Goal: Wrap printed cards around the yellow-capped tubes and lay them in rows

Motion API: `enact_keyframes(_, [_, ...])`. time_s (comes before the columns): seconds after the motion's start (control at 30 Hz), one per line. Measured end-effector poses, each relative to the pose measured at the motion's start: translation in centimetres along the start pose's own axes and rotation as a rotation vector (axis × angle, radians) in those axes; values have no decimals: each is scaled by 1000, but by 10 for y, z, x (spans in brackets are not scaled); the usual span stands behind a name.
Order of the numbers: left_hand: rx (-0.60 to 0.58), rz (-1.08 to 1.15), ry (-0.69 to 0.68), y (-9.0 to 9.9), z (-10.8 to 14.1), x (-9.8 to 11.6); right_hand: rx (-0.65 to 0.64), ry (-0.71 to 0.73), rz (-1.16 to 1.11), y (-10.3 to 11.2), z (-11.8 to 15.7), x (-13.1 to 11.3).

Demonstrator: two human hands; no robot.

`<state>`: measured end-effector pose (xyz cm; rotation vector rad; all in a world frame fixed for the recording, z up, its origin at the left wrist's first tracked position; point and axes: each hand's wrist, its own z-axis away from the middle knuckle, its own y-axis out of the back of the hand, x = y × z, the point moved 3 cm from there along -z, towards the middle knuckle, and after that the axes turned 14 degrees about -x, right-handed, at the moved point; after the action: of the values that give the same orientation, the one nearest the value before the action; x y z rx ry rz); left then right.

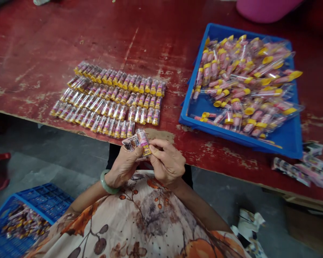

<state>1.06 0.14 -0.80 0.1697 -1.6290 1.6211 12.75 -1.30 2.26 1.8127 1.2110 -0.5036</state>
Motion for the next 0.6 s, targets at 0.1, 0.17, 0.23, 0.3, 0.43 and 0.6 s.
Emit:
enact_keyframes(0.1, [35,27,-13,2,-1,1,-22,63,12,-2,0,2])
enact_keyframes(0.17, [76,42,-13,3,0,1,-42,112,41,-5,1,3])
enact_keyframes(0.23, [101,47,-9,5,1,1,-53,149,80,-7,2,4])
enact_keyframes(0.3, [106,45,-6,7,2,2,-58,181,110,-10,3,5])
enact_keyframes(0.43, [109,47,-39,14,5,4,-67,208,112,-18,4,8])
enact_keyframes(0.6, [118,78,-90,22,10,8,-78,213,77,-32,5,7])
